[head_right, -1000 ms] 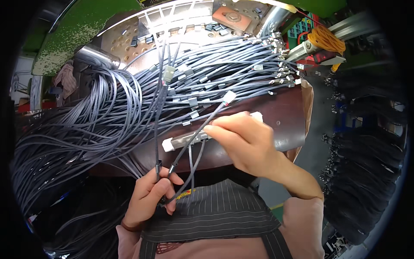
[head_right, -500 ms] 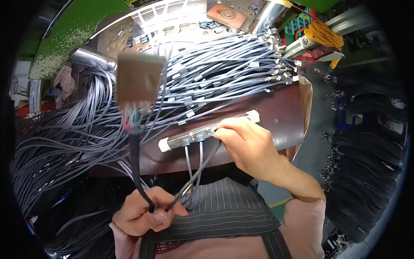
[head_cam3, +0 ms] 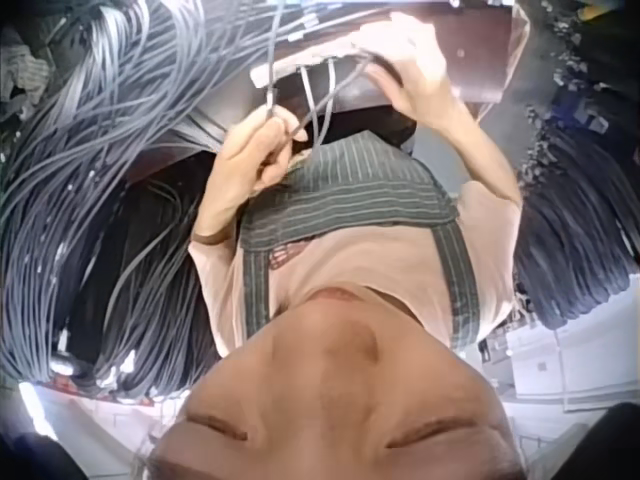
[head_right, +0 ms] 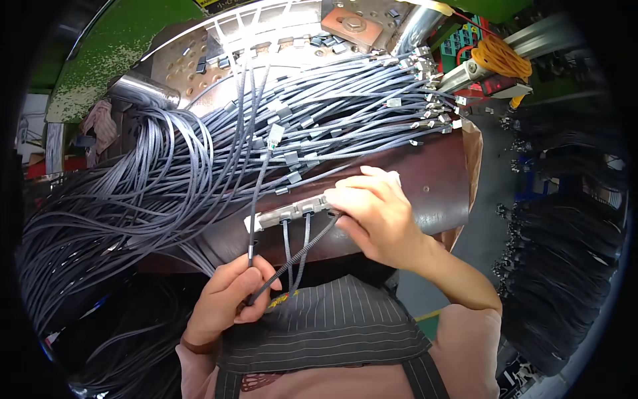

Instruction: The person fits cables into a fixture bar, loads them into a molding machine to mold the ends, and attaches connector shells onto the cables by hand.

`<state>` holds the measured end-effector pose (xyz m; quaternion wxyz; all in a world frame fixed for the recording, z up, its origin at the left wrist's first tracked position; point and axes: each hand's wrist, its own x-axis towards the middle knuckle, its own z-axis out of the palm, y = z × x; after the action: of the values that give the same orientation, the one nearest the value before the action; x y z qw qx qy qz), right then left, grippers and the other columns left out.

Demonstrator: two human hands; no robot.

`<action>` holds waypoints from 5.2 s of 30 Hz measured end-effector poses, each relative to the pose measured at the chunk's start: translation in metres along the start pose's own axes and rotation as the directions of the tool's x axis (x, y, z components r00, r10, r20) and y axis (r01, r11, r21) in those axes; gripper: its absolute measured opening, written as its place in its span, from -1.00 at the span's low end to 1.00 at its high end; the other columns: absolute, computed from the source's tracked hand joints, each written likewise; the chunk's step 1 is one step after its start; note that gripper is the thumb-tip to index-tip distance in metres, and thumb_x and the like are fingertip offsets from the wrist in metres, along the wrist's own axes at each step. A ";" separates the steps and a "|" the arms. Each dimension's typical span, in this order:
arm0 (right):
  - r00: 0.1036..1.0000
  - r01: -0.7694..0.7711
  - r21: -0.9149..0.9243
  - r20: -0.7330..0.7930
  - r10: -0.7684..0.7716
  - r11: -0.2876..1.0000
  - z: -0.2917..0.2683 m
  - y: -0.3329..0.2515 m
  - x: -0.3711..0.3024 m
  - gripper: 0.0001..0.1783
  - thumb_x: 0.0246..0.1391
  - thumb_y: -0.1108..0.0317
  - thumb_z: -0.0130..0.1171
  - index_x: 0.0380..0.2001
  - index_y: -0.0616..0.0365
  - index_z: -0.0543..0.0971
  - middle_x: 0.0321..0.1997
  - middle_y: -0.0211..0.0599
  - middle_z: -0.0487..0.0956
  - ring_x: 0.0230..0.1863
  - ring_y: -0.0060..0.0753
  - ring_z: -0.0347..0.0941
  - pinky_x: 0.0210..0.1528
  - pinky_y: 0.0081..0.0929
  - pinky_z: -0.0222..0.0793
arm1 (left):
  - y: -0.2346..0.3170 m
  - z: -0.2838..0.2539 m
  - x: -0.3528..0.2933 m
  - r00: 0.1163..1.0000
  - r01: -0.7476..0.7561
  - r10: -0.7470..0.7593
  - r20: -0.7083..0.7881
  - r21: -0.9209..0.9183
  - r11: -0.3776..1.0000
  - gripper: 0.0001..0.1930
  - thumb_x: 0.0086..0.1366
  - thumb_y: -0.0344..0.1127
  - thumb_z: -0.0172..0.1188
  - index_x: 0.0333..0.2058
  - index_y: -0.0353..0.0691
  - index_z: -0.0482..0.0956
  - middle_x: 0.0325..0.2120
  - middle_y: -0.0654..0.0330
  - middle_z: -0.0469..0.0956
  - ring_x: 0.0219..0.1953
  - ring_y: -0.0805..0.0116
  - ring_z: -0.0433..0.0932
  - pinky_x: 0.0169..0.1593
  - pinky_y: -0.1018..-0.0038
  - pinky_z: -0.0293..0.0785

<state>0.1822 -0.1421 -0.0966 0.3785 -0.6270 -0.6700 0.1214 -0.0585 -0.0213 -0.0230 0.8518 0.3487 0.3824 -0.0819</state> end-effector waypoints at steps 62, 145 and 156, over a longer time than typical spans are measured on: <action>0.997 -0.014 -0.193 0.075 0.029 0.981 -0.038 0.014 0.010 -0.69 -0.15 0.43 0.39 -0.23 0.06 0.65 -0.42 -0.38 0.44 -0.29 -0.25 0.42 -0.15 -0.32 0.33 | 0.047 -0.006 -0.001 0.930 -0.366 0.326 0.168 0.474 0.801 -0.76 0.35 -0.48 0.06 -0.07 -0.42 0.56 -0.32 0.11 0.59 -0.29 0.45 0.58 -0.18 0.54 0.49; 0.912 0.285 -0.395 0.393 -0.120 0.873 -0.053 0.018 0.029 -0.59 -0.12 0.39 0.20 -0.11 0.16 0.57 -0.26 -0.34 0.50 -0.12 -0.30 0.44 -0.02 -0.33 0.35 | 0.004 -0.033 0.029 0.344 -0.842 0.872 -0.348 0.297 0.451 -0.62 0.53 -0.06 -0.11 -0.23 -0.32 0.39 -0.65 0.36 0.26 -0.70 0.59 0.17 -0.59 0.61 0.12; 0.857 0.481 -0.308 0.363 -0.366 0.821 -0.040 0.027 0.051 -0.58 -0.21 0.39 0.22 -0.17 0.27 0.52 -0.33 -0.34 0.49 -0.31 -0.36 0.49 -0.24 -0.44 0.46 | 0.141 -0.141 0.013 0.163 -0.785 0.728 -0.666 0.359 0.505 -0.55 0.42 -0.20 0.08 0.13 -0.43 0.38 0.10 -0.06 0.39 0.17 0.16 0.39 0.19 0.25 0.38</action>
<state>0.2321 -0.1021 -0.0686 0.1628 -0.4980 -0.8517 -0.0123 -0.0758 0.1778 -0.0229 0.5429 0.4599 0.4744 0.5183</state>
